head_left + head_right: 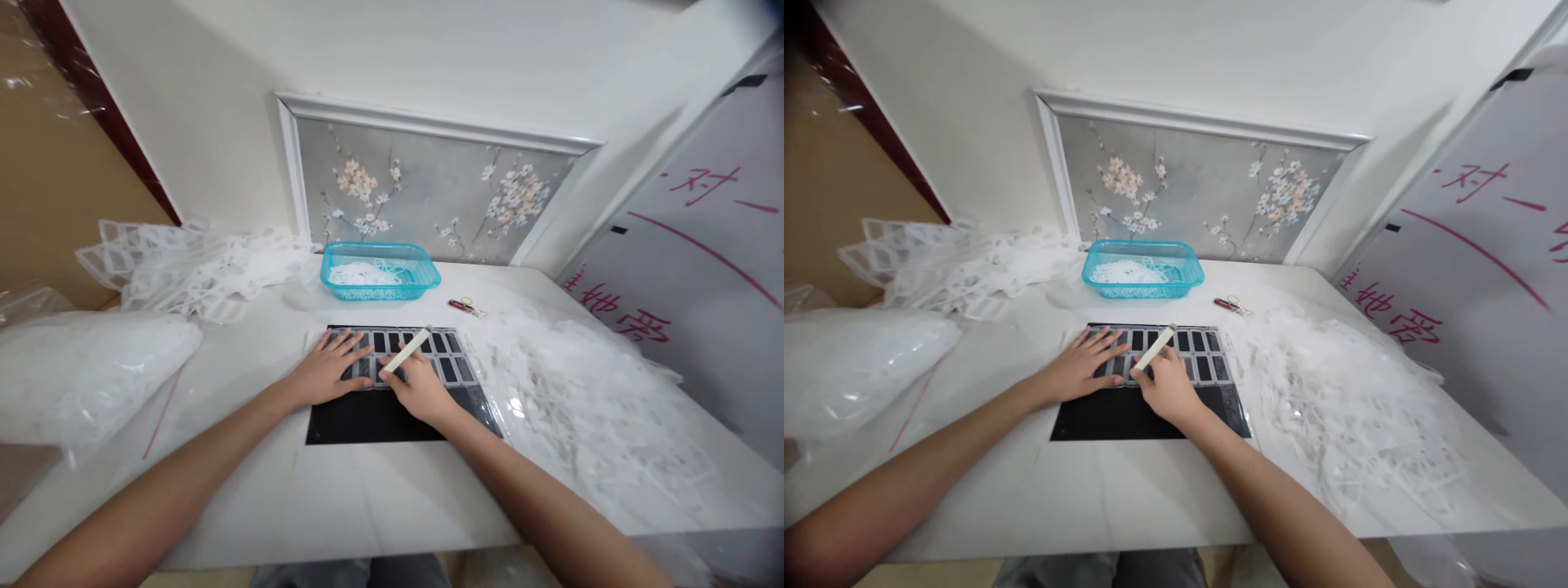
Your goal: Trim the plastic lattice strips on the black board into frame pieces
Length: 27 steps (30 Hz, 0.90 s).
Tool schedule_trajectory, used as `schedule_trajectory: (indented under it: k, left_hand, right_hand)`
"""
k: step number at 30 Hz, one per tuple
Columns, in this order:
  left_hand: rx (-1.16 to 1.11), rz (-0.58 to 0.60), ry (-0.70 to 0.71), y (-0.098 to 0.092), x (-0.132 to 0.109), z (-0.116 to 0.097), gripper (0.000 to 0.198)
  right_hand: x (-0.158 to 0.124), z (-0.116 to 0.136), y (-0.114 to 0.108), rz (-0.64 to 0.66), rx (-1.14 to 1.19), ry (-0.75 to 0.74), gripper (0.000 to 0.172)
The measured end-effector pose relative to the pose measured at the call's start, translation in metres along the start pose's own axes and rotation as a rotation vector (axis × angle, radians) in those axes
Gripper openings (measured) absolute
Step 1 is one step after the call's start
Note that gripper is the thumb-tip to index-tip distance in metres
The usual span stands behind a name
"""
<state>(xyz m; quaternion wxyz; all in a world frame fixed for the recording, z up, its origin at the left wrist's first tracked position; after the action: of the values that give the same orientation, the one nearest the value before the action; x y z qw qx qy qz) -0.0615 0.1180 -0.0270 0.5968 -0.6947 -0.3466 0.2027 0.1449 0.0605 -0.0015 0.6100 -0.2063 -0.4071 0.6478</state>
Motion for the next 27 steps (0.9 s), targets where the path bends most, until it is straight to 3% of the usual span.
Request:
schedule_trajectory:
  k: [6,12,16,23,25,27]
  left_hand:
    - [0.005,-0.024,0.009,0.000,-0.001,0.000,0.072]
    - [0.000,-0.017,-0.005,0.000,0.000,0.001,0.072]
    - [-0.022,0.009,-0.017,-0.001,0.001,0.001,0.073]
    - [-0.013,0.015,-0.030,0.001,0.000,0.003,0.075]
    - [0.000,-0.001,-0.026,0.000,0.000,0.003,0.076]
    - [0.021,-0.041,-0.001,-0.003,-0.001,0.000,0.075]
  right_hand:
    - [-0.008,0.010,0.004,0.008,-0.260,-0.221,0.027]
    - [-0.001,0.002,0.001,-0.140,-0.371,-0.235,0.029]
    - [0.013,-0.017,-0.024,-0.307,-0.428,-0.094,0.030]
    - [0.013,-0.090,-0.104,-0.651,-0.419,0.315,0.035]
    - [0.010,-0.102,-0.116,-0.634,-0.342,0.361,0.033]
    - [0.008,-0.102,-0.116,-0.507,-0.217,0.337,0.029]
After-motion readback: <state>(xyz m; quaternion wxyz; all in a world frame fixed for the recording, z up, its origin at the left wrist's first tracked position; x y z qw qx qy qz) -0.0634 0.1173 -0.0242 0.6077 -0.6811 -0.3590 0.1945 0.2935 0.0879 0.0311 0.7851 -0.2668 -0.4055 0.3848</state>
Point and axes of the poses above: each hand's wrist, its own x-axis towards the middle knuckle, its own y-axis out of the palm, z = x × y, the point moved 2 cm from there along x, towards the middle knuckle, and after that the axes turned 5 degrees about -z, right-handed, at the moved point
